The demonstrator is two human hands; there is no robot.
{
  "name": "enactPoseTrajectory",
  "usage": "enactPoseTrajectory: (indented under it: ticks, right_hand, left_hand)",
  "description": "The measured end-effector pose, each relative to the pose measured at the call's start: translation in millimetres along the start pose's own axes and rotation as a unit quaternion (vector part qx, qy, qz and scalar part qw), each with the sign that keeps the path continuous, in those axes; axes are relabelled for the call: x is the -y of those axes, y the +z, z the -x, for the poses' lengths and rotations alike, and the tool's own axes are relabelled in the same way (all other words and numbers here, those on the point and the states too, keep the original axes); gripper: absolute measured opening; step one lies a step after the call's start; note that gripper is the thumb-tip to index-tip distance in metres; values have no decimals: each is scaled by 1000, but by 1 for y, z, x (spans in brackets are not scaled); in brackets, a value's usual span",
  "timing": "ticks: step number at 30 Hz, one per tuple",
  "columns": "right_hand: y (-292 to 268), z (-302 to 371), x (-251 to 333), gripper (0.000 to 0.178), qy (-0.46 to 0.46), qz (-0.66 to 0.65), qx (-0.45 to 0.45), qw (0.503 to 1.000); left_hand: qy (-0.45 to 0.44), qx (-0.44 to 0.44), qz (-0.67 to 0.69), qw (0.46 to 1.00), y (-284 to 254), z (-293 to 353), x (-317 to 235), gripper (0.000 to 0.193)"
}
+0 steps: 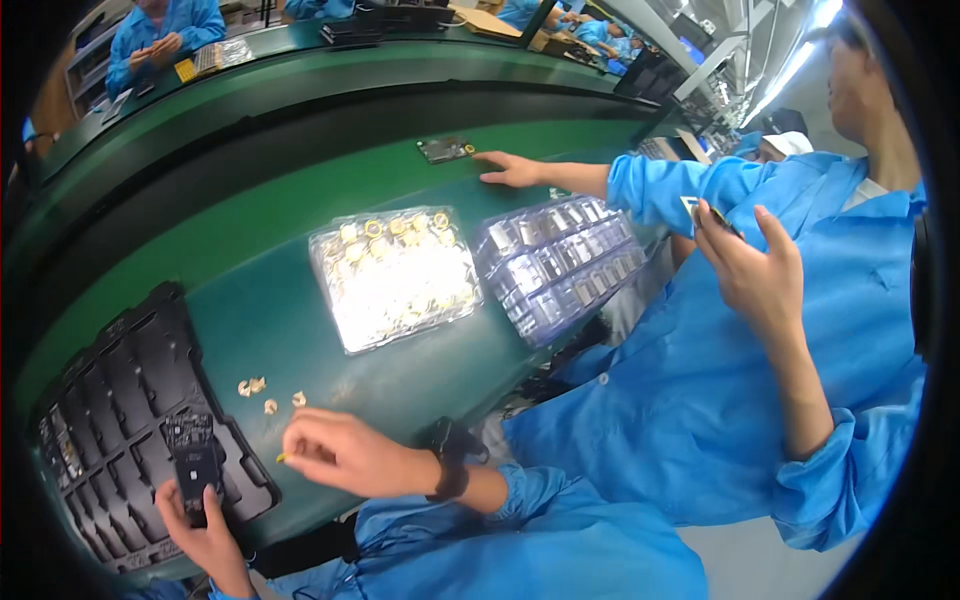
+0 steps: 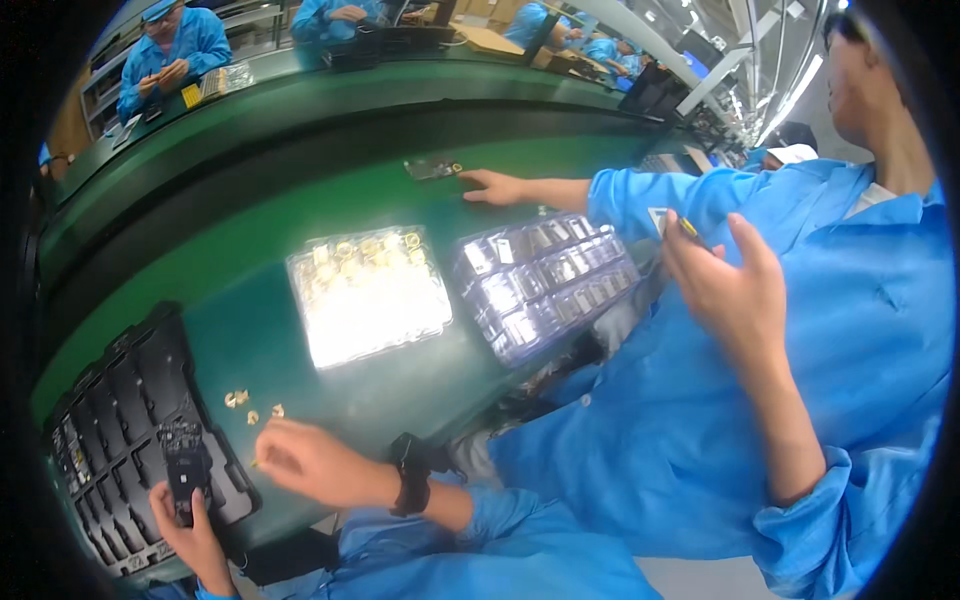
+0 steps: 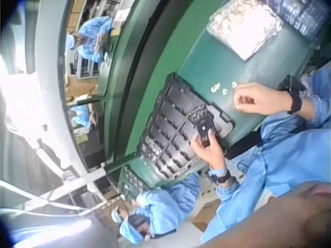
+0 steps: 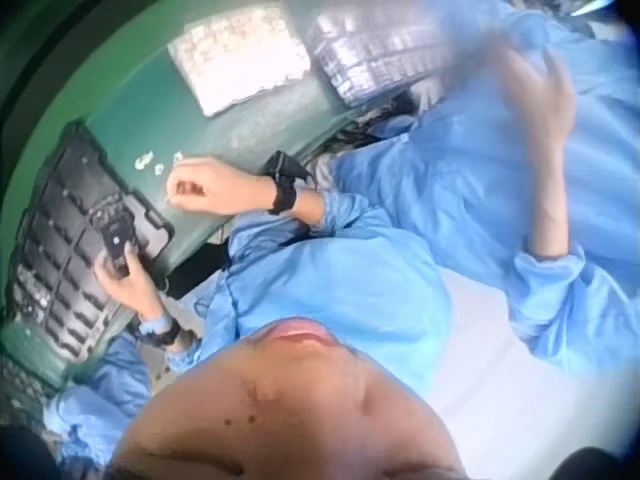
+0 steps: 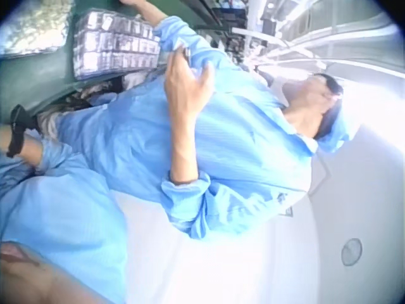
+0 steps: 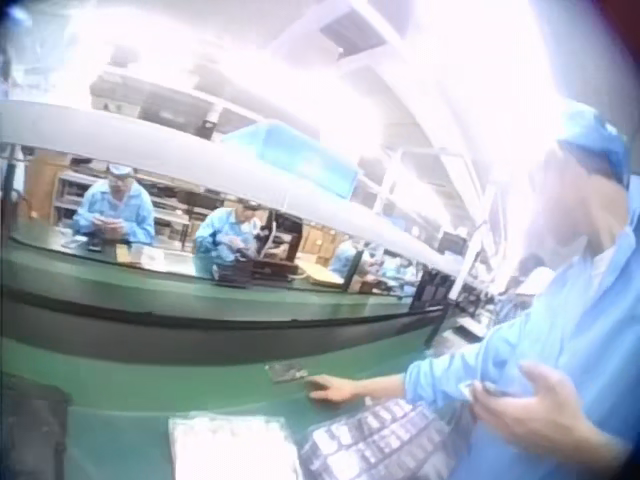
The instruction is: Manually attaching magnetic rings and components to electronic circuit boards on an assembly line.
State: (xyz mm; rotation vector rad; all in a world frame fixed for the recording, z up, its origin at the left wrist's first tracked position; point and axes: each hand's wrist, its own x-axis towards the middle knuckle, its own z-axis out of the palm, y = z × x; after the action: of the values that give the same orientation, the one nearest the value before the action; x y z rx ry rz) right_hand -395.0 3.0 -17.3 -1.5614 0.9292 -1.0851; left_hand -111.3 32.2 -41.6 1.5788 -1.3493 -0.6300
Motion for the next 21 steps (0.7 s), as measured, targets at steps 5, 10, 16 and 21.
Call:
enactPoseTrajectory:
  ticks: [5,10,16,21]
  right_hand:
    - [-23,-37,44,13,-45,54,99,993]
    - [-37,-81,76,11,-45,53,89,994]
    - [-5,-120,63,11,-105,-37,44,993]
    - [31,-122,22,12,-25,-147,55,987]
  left_hand:
    - [-56,24,-31,998,-12,-5,-28,26]
    - [-96,94,74,988,-40,-31,-47,31]
    - [57,60,26,996,-135,-106,-66,30]
    - [-79,-55,217,971,-96,-111,-65,60]
